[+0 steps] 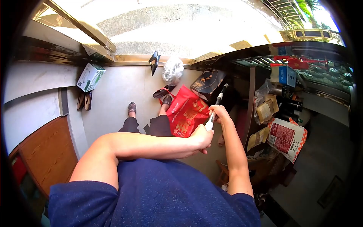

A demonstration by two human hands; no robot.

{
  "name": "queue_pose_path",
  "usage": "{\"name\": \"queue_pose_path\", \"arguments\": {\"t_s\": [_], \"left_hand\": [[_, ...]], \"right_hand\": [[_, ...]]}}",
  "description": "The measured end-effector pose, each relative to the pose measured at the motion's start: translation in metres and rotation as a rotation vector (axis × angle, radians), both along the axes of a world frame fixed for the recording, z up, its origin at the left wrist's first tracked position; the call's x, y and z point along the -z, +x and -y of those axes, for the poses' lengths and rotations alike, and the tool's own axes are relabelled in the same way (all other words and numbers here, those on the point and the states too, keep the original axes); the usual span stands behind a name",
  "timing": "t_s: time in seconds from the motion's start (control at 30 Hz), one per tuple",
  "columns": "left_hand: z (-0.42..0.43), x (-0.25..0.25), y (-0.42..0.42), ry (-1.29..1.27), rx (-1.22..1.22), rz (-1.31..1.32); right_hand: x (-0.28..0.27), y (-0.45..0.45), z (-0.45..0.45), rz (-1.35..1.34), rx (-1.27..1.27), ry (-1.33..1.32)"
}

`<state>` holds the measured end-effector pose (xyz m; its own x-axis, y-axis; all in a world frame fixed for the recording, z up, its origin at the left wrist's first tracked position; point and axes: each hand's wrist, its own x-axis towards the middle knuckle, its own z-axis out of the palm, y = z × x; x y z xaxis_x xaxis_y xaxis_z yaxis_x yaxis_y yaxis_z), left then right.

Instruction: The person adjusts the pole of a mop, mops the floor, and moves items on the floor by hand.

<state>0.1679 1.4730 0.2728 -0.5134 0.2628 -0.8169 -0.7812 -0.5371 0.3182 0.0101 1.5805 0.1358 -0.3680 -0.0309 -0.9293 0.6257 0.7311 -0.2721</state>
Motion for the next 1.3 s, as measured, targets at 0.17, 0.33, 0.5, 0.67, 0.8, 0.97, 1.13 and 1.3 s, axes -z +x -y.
{"name": "queue_pose_path", "arguments": {"t_s": [0.17, 0.33, 0.5, 0.67, 0.8, 0.97, 1.13, 1.3], "left_hand": [[0.010, -0.013, 0.039, -0.062, 0.032, 0.031], [0.078, -0.017, 0.089, -0.175, 0.218, -0.107], [0.133, -0.050, 0.128, -0.079, 0.219, -0.148], [0.114, -0.032, 0.106, -0.057, 0.219, -0.249], [0.070, 0.016, 0.035, -0.011, 0.273, -0.345], [-0.017, 0.117, -0.106, -0.116, 0.330, -0.444], [-0.036, 0.130, -0.153, -0.652, 0.458, -0.560], [0.040, 0.183, -0.053, -0.793, 0.609, -0.411]], "right_hand": [[-0.014, 0.045, 0.025, -0.002, 0.023, -0.082], [-0.018, 0.096, 0.062, 0.176, 0.336, -0.429], [-0.051, 0.143, 0.085, 0.143, 0.469, -0.648], [-0.038, 0.125, 0.059, 0.029, 0.550, -0.664], [-0.016, 0.060, 0.017, -0.181, 0.640, -0.579], [0.053, -0.062, -0.060, -0.274, 0.871, -0.537], [0.125, -0.138, -0.106, -0.070, 0.925, -0.229], [0.168, -0.191, -0.142, -0.193, 0.843, 0.155]]}}
